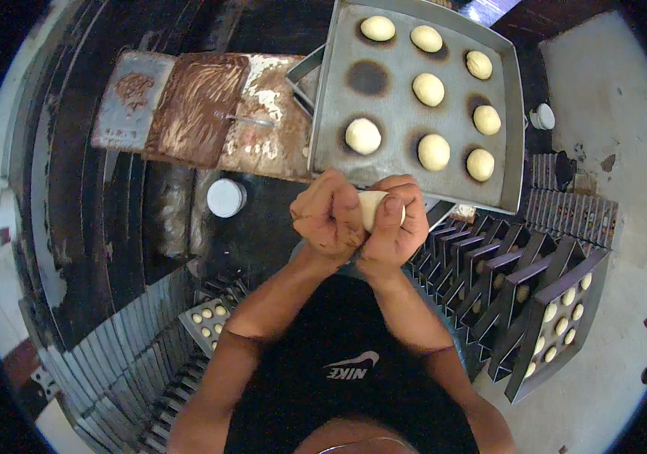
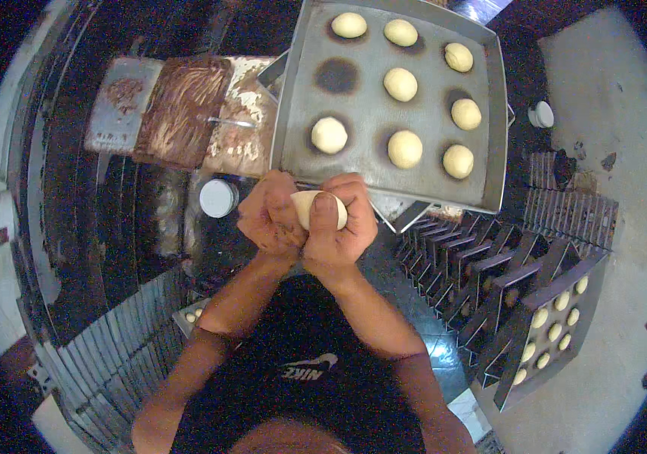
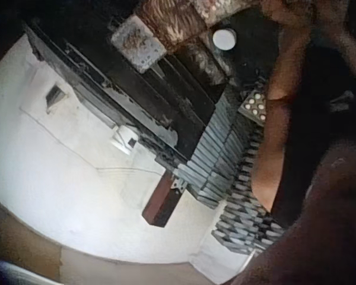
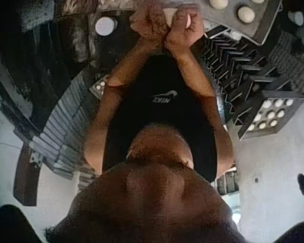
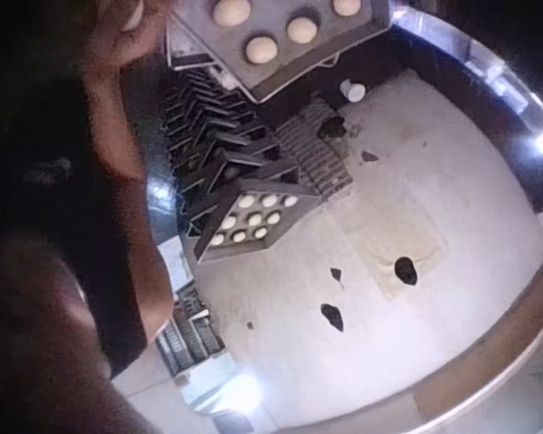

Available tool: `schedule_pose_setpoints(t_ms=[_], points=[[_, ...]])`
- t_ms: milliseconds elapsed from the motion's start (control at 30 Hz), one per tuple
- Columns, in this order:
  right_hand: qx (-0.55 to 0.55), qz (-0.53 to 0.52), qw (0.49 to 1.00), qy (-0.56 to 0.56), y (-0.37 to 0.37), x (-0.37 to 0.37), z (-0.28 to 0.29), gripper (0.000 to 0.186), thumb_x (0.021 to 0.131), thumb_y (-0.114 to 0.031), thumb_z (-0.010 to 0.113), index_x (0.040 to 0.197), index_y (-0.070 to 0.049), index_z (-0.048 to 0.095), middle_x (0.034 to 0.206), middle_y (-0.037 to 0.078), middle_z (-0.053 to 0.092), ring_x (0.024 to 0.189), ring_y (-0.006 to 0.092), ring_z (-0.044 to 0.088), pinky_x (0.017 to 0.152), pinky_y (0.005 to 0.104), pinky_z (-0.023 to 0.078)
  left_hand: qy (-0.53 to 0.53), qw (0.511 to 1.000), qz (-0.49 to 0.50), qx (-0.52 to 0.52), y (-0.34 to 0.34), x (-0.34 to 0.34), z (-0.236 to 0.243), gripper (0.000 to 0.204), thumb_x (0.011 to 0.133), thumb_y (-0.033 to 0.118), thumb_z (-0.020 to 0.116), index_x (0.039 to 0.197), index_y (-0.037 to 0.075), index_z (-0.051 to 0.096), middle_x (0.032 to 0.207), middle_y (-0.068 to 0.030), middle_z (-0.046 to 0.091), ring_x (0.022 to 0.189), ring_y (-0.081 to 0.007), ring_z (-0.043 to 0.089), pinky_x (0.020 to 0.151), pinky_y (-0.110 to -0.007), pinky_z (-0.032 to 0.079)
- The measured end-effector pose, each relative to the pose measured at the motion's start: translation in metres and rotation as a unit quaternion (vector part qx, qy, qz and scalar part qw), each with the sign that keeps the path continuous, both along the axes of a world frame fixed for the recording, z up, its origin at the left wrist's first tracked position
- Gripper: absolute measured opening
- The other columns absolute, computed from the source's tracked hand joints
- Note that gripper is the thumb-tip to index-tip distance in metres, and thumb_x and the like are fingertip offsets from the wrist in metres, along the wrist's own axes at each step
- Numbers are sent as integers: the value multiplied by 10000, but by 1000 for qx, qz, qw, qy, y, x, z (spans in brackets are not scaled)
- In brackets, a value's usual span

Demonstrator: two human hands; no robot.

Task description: The person fills pieces of dough with a dark spread, pinches them closed, and places them onto metal baking trays.

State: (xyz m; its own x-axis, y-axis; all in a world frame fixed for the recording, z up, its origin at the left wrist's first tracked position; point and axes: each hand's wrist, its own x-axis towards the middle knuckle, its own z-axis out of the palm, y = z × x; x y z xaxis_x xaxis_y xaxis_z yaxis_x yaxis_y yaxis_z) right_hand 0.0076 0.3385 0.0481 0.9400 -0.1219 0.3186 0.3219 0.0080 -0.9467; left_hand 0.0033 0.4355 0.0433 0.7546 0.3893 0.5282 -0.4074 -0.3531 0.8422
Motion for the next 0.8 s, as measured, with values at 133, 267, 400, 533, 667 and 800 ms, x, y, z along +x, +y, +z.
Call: schedule_pose_setpoints(t_ms=[133,267,400,533,667,800], points=[[369,257,777,441,-17,-13,28,477,1032,-476,585,876,-30,651,810,57,644,745,173,623,684,314,512,99,963,-150,-200,33,-51,4,348,940,297,735,780,13,615,724,0,597,654,-115,544,576,-320,465],[-198,203,959,0,17,-53,45,212,930,-251,684,916,-49,623,1392,215,508,1343,328,425,1089,480,354,227,942,-195,-150,70,-96,8,471,790,161,876,1187,18,668,1100,-53,731,1015,-130,679,919,-317,550],[-40,210,976,-41,60,-69,23,276,829,-126,775,1035,-31,616,1530,257,416,1448,384,386,1144,502,358,227,941,-109,-227,103,-135,-13,457,748,144,910,1129,21,688,1094,-52,749,1008,-135,698,906,-327,559],[-42,201,976,78,123,-39,-89,145,938,-64,683,1055,-19,611,1254,154,601,1178,246,589,1004,387,493,282,931,-65,-221,159,-134,-23,451,743,160,933,1103,29,695,1008,-39,758,918,-118,711,862,-313,570],[-368,140,919,10,200,35,-242,549,880,-281,749,1298,22,562,1260,266,592,1128,429,583,982,519,467,339,919,-21,-200,227,-135,-67,485,746,105,922,1156,22,675,1083,-51,739,960,-120,690,895,-306,560],[-510,44,849,-128,286,121,-281,505,841,-168,789,1274,-12,582,1149,207,645,1073,371,628,939,446,507,344,903,18,-258,310,-128,-117,556,735,15,905,1229,7,650,1239,-80,706,1072,-133,669,962,-304,551]])
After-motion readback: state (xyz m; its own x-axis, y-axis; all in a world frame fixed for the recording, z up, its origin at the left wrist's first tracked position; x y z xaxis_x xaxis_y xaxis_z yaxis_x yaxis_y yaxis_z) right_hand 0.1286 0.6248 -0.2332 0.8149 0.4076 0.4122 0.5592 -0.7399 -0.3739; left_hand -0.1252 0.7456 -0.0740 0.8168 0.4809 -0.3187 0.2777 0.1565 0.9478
